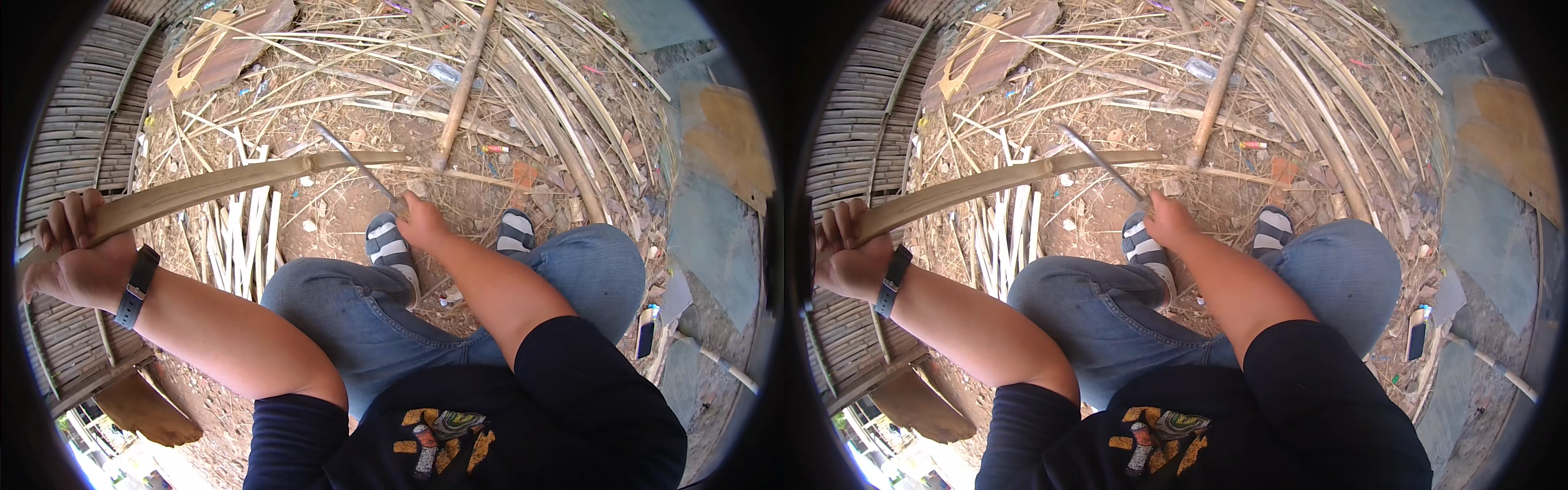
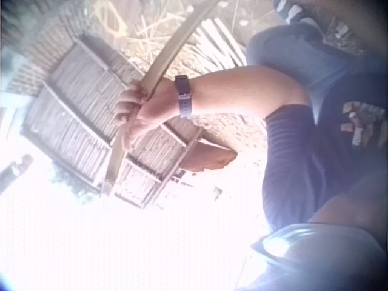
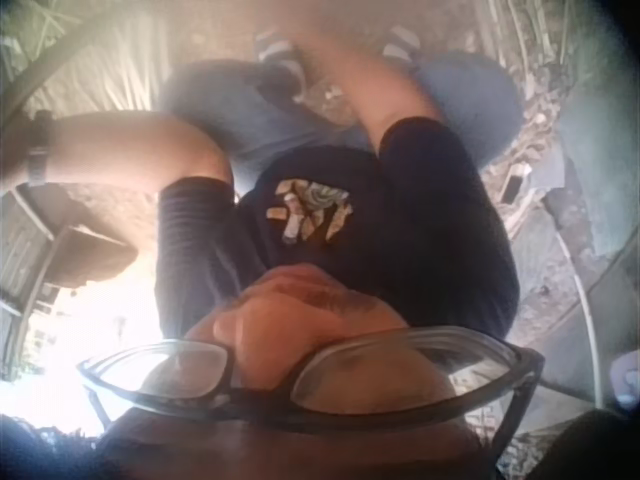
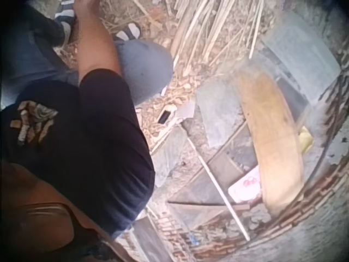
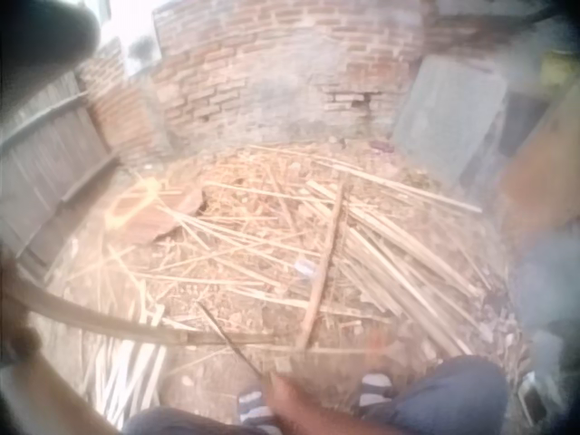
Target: The person sits on the ground and uses a machete to split long bamboo poles into thin strips. They hold the bamboo with one hand and strike it with the machete to separate the layers, then set the finished strips aside.
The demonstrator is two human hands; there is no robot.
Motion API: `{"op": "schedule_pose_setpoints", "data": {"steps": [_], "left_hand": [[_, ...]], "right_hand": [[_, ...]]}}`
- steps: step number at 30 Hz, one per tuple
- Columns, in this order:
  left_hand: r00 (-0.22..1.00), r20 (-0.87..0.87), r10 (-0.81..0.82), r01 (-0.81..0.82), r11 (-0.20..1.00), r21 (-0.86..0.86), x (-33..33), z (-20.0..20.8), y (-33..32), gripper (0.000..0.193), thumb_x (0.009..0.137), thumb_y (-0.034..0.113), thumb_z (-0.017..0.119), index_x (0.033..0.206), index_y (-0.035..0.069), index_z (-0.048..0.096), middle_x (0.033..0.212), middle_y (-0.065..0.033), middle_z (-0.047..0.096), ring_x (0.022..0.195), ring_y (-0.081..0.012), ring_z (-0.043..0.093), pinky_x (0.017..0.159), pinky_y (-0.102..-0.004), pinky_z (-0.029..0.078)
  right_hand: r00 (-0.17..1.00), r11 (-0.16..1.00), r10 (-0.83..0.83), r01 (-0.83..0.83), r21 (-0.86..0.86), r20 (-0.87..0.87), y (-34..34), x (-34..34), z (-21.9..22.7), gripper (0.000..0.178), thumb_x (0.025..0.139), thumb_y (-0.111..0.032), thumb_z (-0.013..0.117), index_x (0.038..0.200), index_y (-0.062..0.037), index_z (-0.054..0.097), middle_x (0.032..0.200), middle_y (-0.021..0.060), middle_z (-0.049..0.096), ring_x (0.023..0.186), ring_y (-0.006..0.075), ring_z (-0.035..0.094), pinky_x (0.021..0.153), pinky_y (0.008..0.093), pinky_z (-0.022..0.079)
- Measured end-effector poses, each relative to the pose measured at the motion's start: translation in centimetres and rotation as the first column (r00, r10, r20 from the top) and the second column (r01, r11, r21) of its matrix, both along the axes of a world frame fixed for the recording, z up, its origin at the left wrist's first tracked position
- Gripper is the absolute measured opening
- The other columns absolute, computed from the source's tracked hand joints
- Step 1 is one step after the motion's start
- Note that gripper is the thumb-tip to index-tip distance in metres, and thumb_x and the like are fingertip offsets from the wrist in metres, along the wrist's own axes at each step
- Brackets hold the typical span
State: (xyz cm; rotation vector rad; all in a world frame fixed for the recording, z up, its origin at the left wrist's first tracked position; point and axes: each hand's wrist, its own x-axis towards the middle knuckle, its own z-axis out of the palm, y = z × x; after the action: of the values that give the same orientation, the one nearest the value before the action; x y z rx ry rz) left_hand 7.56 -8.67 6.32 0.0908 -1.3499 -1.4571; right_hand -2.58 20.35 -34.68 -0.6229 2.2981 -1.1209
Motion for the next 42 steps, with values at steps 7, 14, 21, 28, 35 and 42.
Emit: {"op": "schedule_pose_setpoints", "data": {"steps": [7, 14, 21, 28, 35, 42], "left_hand": [[0.994, -0.023, -0.110, 0.110, 0.994, 0.017, 0.7, -0.3, -2.0, 0.072, 0.077, 0.084, 0.057, 0.077, 0.014, 0.047, 0.063, 0.0029, 0.034, 0.050, -0.0101, 0.030, 0.051, -0.0250, 0.024], [0.997, -0.009, -0.071, 0.071, 0.997, -0.004, 0.4, -0.1, -1.2, 0.072, 0.078, 0.085, 0.056, 0.077, 0.014, 0.046, 0.062, 0.0026, 0.034, 0.049, -0.0101, 0.029, 0.051, -0.0248, 0.025], [0.994, -0.014, -0.107, 0.107, 0.994, -0.008, 0.0, 0.2, -1.1, 0.072, 0.078, 0.084, 0.058, 0.077, 0.014, 0.045, 0.062, 0.0023, 0.034, 0.049, -0.0097, 0.030, 0.050, -0.0245, 0.025], [0.999, 0.004, -0.041, 0.041, 0.999, -0.017, 0.4, -0.1, -0.7, 0.070, 0.077, 0.082, 0.061, 0.077, 0.014, 0.044, 0.062, 0.0024, 0.034, 0.049, -0.0102, 0.030, 0.051, -0.0242, 0.025], [0.999, 0.008, -0.031, 0.031, 0.999, -0.007, -0.3, 0.1, -0.3, 0.071, 0.075, 0.083, 0.063, 0.077, 0.014, 0.044, 0.062, 0.0022, 0.034, 0.049, -0.0102, 0.030, 0.050, -0.0242, 0.025], [0.999, 0.007, -0.051, 0.051, 0.999, -0.011, -0.2, 0.2, -0.6, 0.073, 0.075, 0.086, 0.059, 0.077, 0.014, 0.045, 0.062, 0.0022, 0.034, 0.050, -0.0098, 0.030, 0.050, -0.0245, 0.025]], "right_hand": [[0.949, 0.945, -0.211, 0.138, 0.295, 0.233, 0.1, 0.1, -1.2, 0.051, 0.082, -0.023, 0.071, 0.125, 0.0001, 0.059, 0.113, 0.0267, 0.069, 0.109, 0.0413, 0.066, 0.094, 0.0470, 0.053], [0.985, 0.999, 0.008, -0.001, -0.044, 0.172, -2.3, -0.5, 5.3, 0.052, 0.080, -0.021, 0.072, 0.125, 0.0010, 0.059, 0.107, 0.0266, 0.070, 0.104, 0.0431, 0.067, 0.091, 0.0493, 0.054], [0.946, 0.909, -0.214, 0.101, 0.404, 0.245, 1.4, -0.9, -3.2, 0.055, 0.082, -0.023, 0.071, 0.128, 0.0022, 0.057, 0.110, 0.0280, 0.069, 0.107, 0.0423, 0.067, 0.093, 0.0486, 0.052], [0.984, 0.973, -0.081, 0.045, 0.225, 0.156, -0.5, -0.4, 1.2, 0.044, 0.084, -0.021, 0.069, 0.124, -0.0027, 0.062, 0.119, 0.0258, 0.068, 0.114, 0.0399, 0.066, 0.096, 0.0476, 0.053], [0.955, 0.897, -0.188, 0.071, 0.437, 0.231, 1.0, -2.3, -3.1, 0.043, 0.081, -0.021, 0.069, 0.118, -0.0002, 0.063, 0.110, 0.0300, 0.069, 0.107, 0.0430, 0.067, 0.092, 0.0475, 0.054], [0.962, 0.910, -0.153, 0.049, 0.412, 0.226, 0.8, -2.1, -3.6, 0.044, 0.082, -0.020, 0.068, 0.121, -0.0002, 0.062, 0.116, 0.0273, 0.068, 0.110, 0.0423, 0.066, 0.094, 0.0477, 0.053]]}}
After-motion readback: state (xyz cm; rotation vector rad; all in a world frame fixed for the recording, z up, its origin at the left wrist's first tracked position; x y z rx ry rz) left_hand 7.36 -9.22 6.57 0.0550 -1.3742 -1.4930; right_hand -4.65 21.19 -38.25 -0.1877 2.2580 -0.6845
